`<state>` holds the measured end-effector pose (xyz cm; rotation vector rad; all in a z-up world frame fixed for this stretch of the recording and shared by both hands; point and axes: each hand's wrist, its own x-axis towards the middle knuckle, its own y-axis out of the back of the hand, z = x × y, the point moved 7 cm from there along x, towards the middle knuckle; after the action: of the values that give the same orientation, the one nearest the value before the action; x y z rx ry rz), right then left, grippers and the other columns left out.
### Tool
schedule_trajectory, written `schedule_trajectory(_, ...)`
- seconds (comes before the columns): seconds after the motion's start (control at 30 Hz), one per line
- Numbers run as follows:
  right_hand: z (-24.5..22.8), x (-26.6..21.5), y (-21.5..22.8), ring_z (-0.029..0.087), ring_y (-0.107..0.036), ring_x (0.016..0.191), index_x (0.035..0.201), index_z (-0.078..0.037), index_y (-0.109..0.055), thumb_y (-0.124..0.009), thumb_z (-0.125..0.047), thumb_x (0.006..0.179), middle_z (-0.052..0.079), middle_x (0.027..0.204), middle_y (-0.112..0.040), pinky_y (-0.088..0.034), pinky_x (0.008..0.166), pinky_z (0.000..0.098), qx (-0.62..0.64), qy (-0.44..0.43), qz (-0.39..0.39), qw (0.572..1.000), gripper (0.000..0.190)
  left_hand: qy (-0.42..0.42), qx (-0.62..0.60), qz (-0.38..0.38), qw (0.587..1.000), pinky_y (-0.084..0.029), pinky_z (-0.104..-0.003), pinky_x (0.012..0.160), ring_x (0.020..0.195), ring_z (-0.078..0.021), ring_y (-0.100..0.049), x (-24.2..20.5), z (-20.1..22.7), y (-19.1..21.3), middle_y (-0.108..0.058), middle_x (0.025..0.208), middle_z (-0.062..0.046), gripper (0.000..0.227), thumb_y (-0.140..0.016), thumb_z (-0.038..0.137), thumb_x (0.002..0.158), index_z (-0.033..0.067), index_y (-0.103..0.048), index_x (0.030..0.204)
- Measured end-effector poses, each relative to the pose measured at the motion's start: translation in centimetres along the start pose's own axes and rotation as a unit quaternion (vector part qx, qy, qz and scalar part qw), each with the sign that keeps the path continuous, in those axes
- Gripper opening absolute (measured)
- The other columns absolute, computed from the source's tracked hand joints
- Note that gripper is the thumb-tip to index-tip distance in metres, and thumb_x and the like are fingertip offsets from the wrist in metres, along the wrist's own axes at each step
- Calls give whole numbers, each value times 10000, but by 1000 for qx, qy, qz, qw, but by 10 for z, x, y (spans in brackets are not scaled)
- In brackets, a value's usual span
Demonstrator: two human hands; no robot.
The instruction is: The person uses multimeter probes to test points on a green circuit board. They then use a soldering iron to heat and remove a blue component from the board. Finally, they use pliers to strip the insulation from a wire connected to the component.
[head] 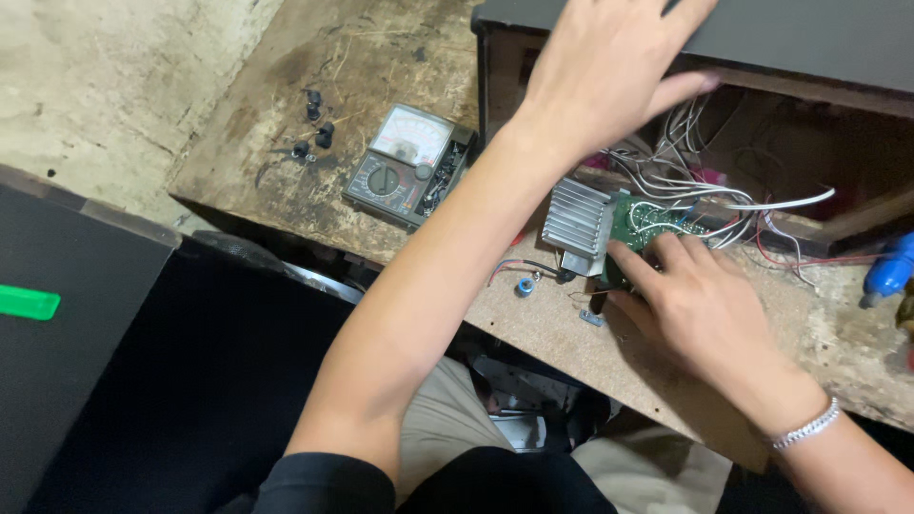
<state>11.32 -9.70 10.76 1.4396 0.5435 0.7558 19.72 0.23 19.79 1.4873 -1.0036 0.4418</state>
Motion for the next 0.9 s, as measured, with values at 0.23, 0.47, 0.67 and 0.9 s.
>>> schedule_trajectory(0.23, 9, -20, 26, 191, -542, 731, 940, -119, -602, -571, -199, 823, 22, 885, -584, -432, 565, 265, -56, -14, 205, 977, 145, 85, -245, 37, 965, -444, -328, 884, 1010, -197, -530, -87, 7, 70, -565, 1058, -57, 337, -546, 307, 842, 107, -465, 1101)
schedule_trajectory(0.47, 52, -41, 30, 264, -531, 829, 976, 70, -662, -657, 67, 915, 176, 930, -571, -429, 724, 332, 108, -84, 297, 945, 62, 221, -309, 23, 925, -419, -329, 698, 775, -225, -552, -164, 11, 71, -590, 863, -90, 145, -504, 135, 809, 25, -562, 883)
schedule_trajectory(0.67, 67, -49, 34, 292, -504, 893, 1013, 117, -660, -634, 136, 947, 217, 963, -551, -401, 783, 343, 152, -94, 316, 932, 74, 222, -269, -43, 936, -389, -337, 678, 801, -235, -532, -182, 24, 54, -577, 895, -48, 160, -493, 189, 814, 70, -550, 905)
schedule_trajectory(0.9, 57, -51, 40, 282, -495, 894, 989, 59, -673, -661, 104, 927, 201, 1000, -524, -413, 760, 340, 132, -96, 329, 930, 77, 232, -260, -59, 935, -375, -339, 663, 786, -240, -531, -184, 25, 48, -583, 876, -56, 196, -481, 223, 811, 74, -550, 919)
